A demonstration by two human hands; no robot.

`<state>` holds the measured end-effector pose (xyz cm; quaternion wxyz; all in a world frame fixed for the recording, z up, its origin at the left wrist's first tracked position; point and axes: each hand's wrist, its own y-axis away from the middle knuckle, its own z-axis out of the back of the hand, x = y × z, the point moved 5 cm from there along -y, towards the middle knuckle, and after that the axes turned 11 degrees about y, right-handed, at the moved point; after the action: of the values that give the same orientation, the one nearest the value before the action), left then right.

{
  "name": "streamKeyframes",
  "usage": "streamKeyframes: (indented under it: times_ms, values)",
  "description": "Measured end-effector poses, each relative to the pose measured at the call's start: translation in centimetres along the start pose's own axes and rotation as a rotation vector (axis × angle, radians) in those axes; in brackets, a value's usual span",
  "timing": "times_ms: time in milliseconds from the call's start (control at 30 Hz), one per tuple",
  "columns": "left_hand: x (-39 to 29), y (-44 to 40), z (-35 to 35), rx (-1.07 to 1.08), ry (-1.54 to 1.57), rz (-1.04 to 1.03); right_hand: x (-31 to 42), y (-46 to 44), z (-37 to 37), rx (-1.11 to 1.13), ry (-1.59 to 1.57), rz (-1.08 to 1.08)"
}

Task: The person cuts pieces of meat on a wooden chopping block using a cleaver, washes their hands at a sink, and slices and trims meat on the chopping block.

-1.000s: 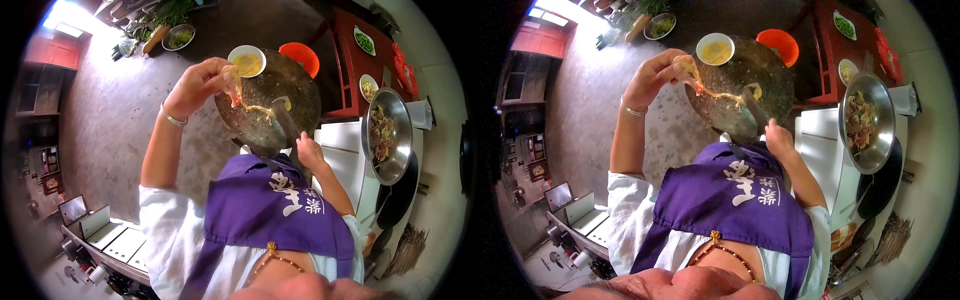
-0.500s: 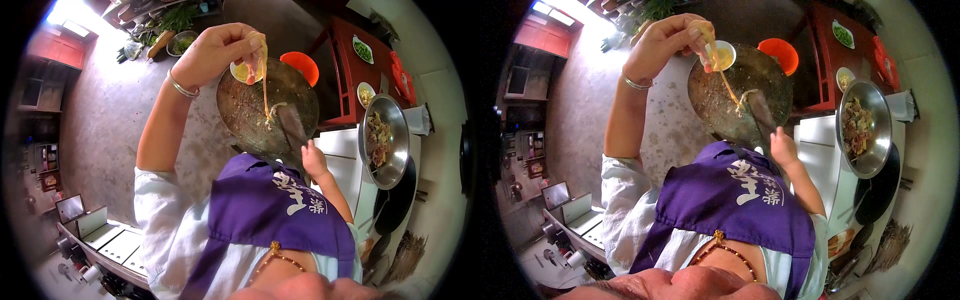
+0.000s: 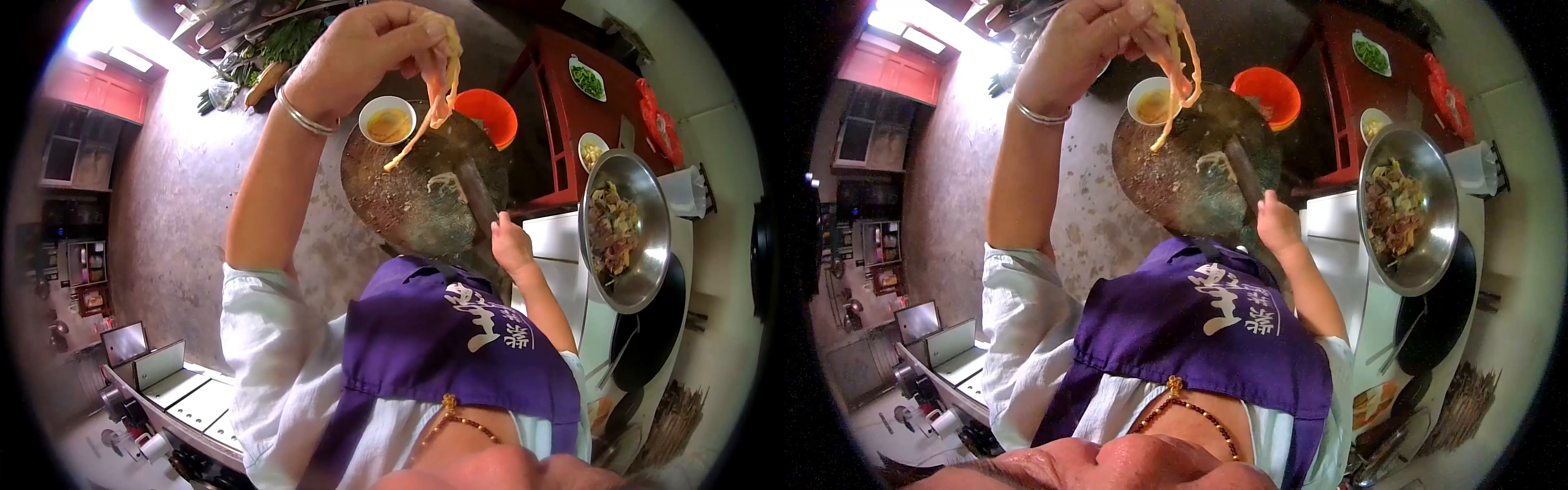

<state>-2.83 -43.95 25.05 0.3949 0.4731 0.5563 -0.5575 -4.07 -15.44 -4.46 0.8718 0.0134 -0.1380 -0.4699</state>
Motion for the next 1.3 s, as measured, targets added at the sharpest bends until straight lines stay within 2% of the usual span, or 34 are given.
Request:
streamKeyframes:
  times_ms: [133, 267, 300, 400, 500, 633, 733, 767, 867, 900, 933, 967, 1067, 1100, 1200, 1300]
  values:
    - [1.9, 2.0, 0.7, -0.122, -0.163, 0.016, -1.4, 0.4, 1.4, -0.067, -0.046, -0.034]
    - [7.0, 6.3, 1.7, -0.171, -0.138, 0.09, -1.7, 0.3, 2.4, -0.087, -0.117, -0.001]
    - [8.5, 7.6, 2.4, -0.163, -0.305, 0.073, -1.4, 0.1, 2.7, -0.058, -0.112, -0.016]
    - [12.9, 11.1, 2.8, -0.146, -0.659, 0.069, 0.0, -0.5, 3.4, -0.143, -0.124, 0.107]
    - [18.7, 15.0, 3.6, -0.113, -0.715, 0.237, 2.6, -1.0, 5.1, -0.216, -0.149, 0.196]
    - [23.3, 18.6, 4.3, -0.207, -0.721, 0.339, 6.2, -1.1, 6.4, -0.322, -0.185, 0.304]
    - [22.1, 18.6, 4.1, -0.274, -0.576, 0.377, 7.7, -1.3, 3.1, -0.186, -0.076, 0.312]
    - [21.5, 18.3, 4.1, -0.257, -0.597, 0.325, 7.3, -2.0, 0.0, 0.007, -0.012, 0.323]
    - [19.4, 16.5, 4.4, -0.225, -0.652, 0.17, 6.1, -3.6, -2.5, 0.214, 0.023, 0.234]
    - [18.6, 15.8, 4.3, -0.231, -0.658, 0.124, 6.2, -3.8, -1.1, 0.28, -0.034, 0.178]
    - [18.0, 15.2, 4.2, -0.231, -0.662, 0.079, 5.8, -3.6, -0.6, 0.226, -0.029, 0.172]
    - [18.0, 14.7, 4.6, -0.279, -0.64, 0.16, 5.1, -3.5, -0.7, 0.234, 0.002, 0.137]
    - [14.8, 11.6, 3.0, -0.247, -0.47, 0.133, 2.2, -3.2, -0.3, 0.177, 0.012, 0.029]
    - [15.5, 10.6, 3.1, -0.239, -0.34, 0.115, 1.3, -2.9, -0.1, 0.153, -0.006, -0.007]
    - [12.7, 8.1, 1.0, -0.212, -0.326, 0.139, -0.3, -2.2, 0.8, 0.082, -0.055, -0.041]
    - [12.6, 6.2, -0.5, -0.163, -0.152, 0.098, -0.8, -1.1, 2.0, -0.033, -0.064, -0.01]
